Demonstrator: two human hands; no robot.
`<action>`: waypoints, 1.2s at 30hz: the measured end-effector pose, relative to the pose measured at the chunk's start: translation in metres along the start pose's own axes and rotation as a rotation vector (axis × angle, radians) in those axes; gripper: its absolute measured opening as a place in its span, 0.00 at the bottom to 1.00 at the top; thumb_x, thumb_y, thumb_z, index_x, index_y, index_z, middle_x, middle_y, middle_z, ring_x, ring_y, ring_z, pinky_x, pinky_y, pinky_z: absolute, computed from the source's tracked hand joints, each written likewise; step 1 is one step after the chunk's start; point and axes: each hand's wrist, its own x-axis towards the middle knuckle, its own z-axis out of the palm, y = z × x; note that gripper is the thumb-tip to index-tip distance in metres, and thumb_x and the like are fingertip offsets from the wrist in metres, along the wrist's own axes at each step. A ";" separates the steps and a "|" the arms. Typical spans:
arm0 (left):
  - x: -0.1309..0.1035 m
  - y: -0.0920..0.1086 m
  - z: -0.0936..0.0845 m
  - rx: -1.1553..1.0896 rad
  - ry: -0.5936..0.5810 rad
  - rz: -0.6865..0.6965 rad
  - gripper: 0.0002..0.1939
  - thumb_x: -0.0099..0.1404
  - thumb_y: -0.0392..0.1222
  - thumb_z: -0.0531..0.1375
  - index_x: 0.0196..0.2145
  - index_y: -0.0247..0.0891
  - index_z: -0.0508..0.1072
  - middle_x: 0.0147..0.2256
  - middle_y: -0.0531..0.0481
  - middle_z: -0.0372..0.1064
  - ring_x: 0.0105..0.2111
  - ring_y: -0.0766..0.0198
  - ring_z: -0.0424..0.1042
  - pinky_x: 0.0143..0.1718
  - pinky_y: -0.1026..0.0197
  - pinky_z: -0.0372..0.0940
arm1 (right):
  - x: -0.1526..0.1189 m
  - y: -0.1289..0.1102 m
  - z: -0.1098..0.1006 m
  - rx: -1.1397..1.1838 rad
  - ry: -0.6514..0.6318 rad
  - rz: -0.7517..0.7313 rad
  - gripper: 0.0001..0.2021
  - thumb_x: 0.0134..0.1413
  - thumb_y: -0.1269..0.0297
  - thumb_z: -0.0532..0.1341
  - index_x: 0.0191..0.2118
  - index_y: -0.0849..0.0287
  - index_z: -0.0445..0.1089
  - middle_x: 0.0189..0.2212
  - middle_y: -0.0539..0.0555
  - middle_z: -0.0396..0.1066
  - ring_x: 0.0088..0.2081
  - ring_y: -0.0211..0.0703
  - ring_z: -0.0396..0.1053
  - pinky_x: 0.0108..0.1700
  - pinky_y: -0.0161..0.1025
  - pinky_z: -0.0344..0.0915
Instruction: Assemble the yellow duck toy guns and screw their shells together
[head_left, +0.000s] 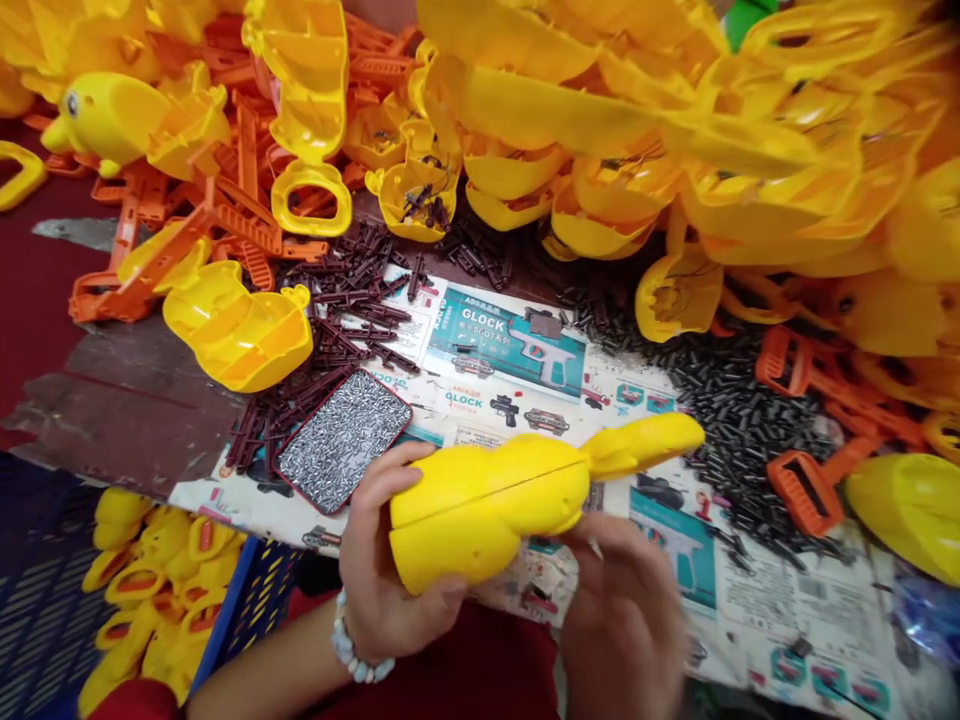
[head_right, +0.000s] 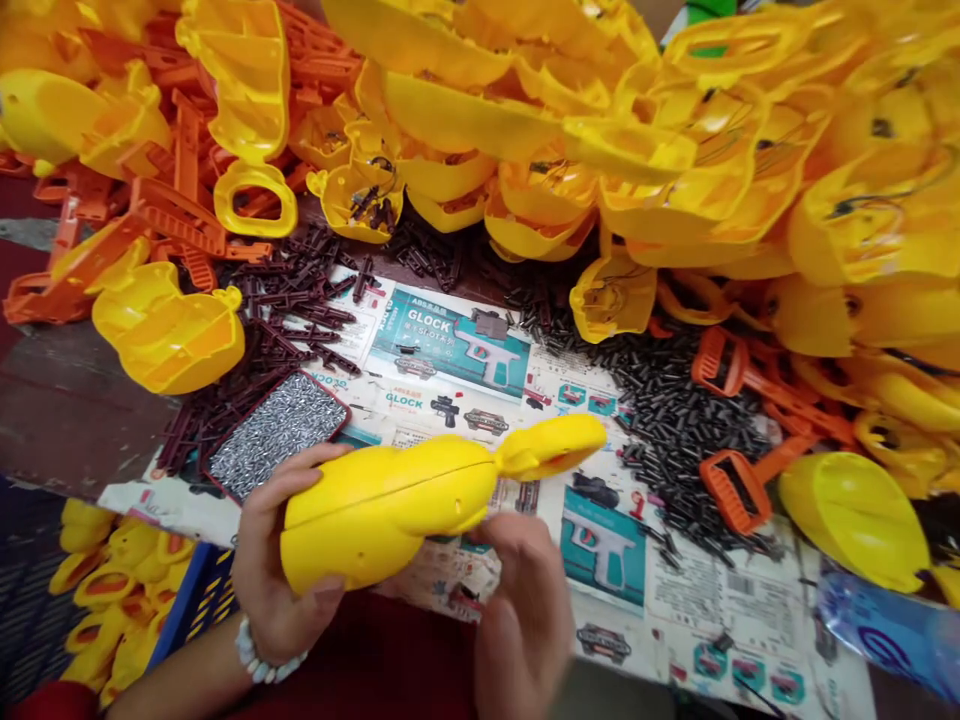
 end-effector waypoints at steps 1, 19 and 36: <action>-0.005 0.000 0.001 -0.046 -0.006 -0.005 0.24 0.61 0.53 0.59 0.50 0.37 0.61 0.47 0.39 0.61 0.48 0.53 0.64 0.47 0.51 0.63 | 0.005 0.003 0.004 0.054 0.028 0.067 0.19 0.69 0.58 0.48 0.62 0.54 0.47 0.56 0.59 0.53 0.53 0.50 0.59 0.46 0.42 0.68; 0.014 0.028 -0.003 -0.294 -0.567 -0.221 0.26 0.69 0.51 0.49 0.62 0.42 0.53 0.58 0.44 0.58 0.55 0.50 0.61 0.55 0.54 0.59 | 0.009 -0.023 0.000 0.196 -0.257 0.164 0.27 0.63 0.51 0.57 0.63 0.46 0.48 0.58 0.53 0.51 0.58 0.52 0.54 0.61 0.48 0.56; 0.018 0.024 0.003 -0.434 -0.634 -0.243 0.44 0.56 0.61 0.61 0.61 0.38 0.49 0.57 0.37 0.56 0.54 0.42 0.61 0.57 0.44 0.56 | 0.010 -0.032 0.001 -0.179 -0.328 0.031 0.34 0.66 0.45 0.46 0.66 0.63 0.37 0.59 0.64 0.48 0.55 0.59 0.57 0.52 0.47 0.65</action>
